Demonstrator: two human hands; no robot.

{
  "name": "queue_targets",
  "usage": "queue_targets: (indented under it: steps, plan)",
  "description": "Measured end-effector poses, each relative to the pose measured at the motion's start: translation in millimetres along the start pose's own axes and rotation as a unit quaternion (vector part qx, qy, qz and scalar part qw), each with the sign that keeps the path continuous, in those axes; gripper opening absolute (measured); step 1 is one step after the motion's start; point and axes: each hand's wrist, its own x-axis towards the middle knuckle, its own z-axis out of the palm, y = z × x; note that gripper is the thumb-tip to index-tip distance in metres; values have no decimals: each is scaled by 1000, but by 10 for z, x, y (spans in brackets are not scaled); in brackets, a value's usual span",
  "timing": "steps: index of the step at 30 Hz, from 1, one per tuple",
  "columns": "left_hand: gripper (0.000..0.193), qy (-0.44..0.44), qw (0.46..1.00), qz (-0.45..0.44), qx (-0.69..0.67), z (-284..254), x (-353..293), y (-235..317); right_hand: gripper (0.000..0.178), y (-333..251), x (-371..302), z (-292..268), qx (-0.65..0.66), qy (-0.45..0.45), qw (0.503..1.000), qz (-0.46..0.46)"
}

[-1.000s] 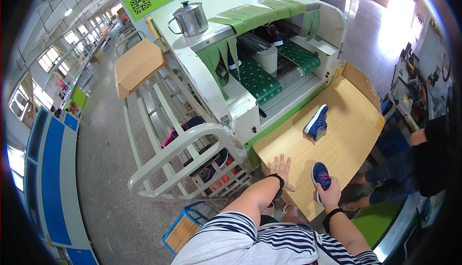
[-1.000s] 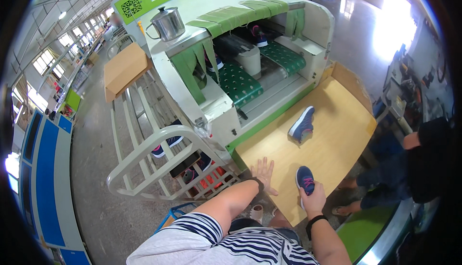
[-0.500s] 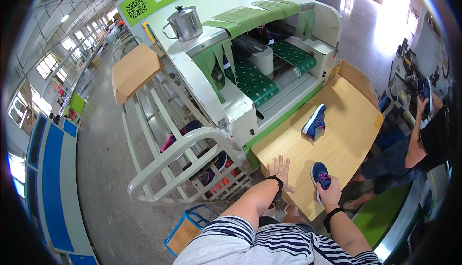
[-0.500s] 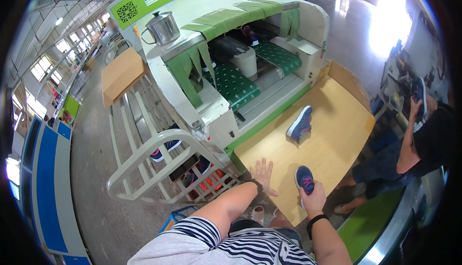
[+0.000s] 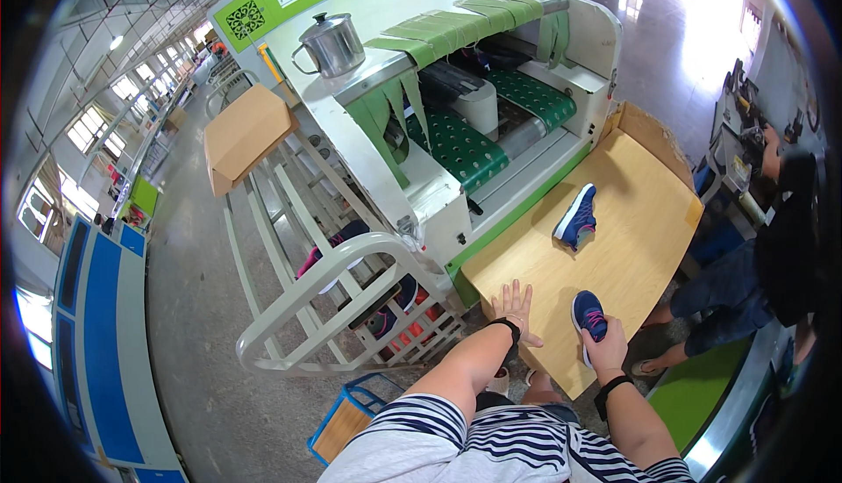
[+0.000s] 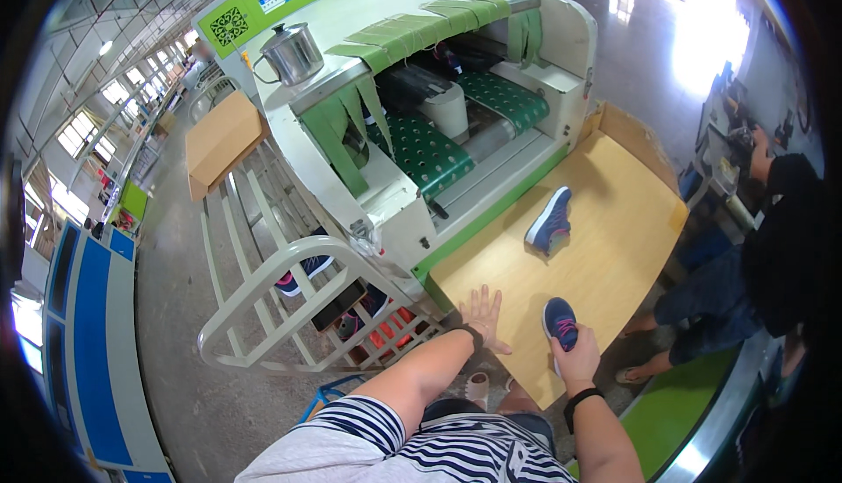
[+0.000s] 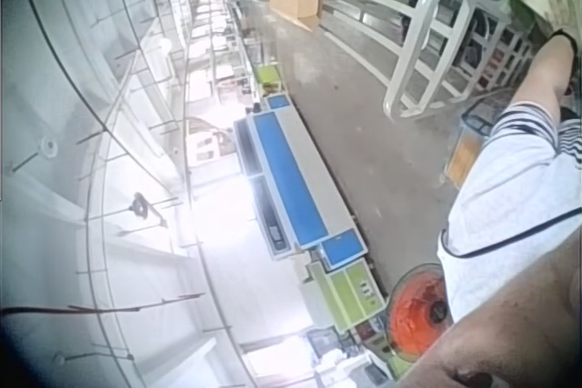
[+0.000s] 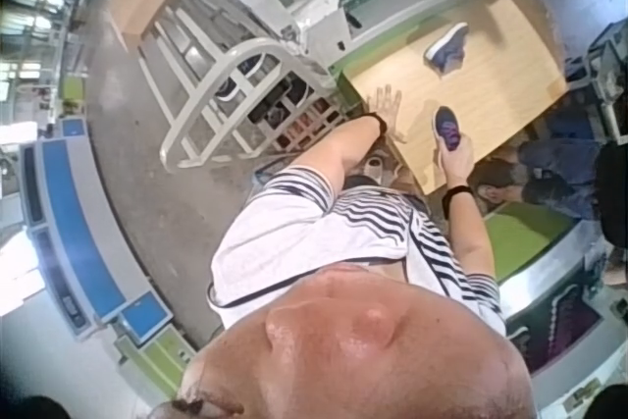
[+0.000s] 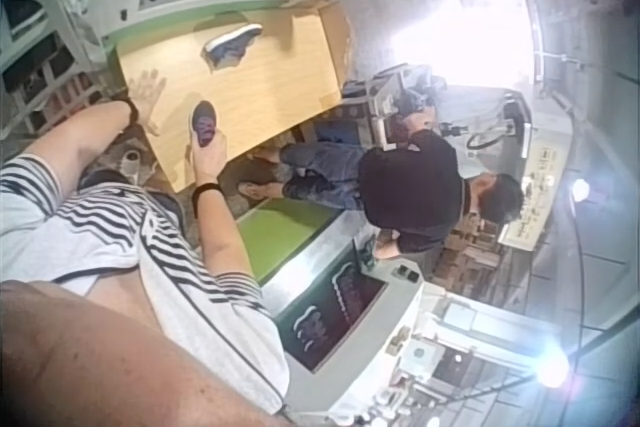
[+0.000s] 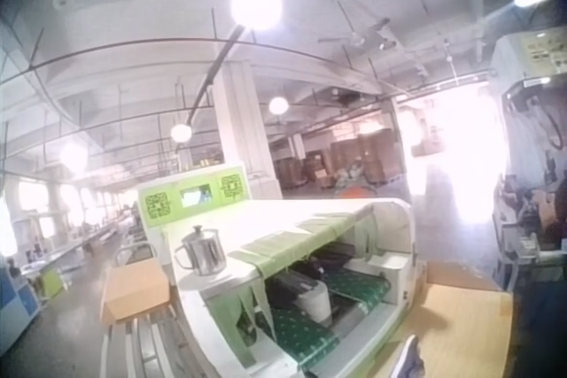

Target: Operating a heat-setting conveyor machine in a shoe factory to process athletic shoes.

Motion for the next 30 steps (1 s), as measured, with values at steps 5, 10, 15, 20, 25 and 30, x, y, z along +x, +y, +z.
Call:
queue_targets:
  steps: [5, 10, 15, 20, 25, 30]
  plan:
    - [155, -3, 1000, -1, 1, -35, -26, 14, 50, -5, -7, -9, -4, 0, 1000, 3]
    - [155, -5, 1000, -2, 1, -35, -29, 11, 49, -12, 1, -13, -6, -2, 1000, -3]
    - [154, -6, 1000, -1, 1, -42, -13, 1, 49, -23, 14, -12, -1, -4, 1000, -2]
    - [154, -8, 1000, -1, 1, -57, -2, -3, 48, -30, 25, -6, 3, 0, 1000, -1]
    - [154, -5, 1000, -2, -1, -16, -30, 3, 48, -43, -9, -38, 1, -1, 1000, -8]
    - [153, -7, 1000, -2, 8, 14, -74, 52, 48, 2, -67, -63, 2, -1, 1000, -5]
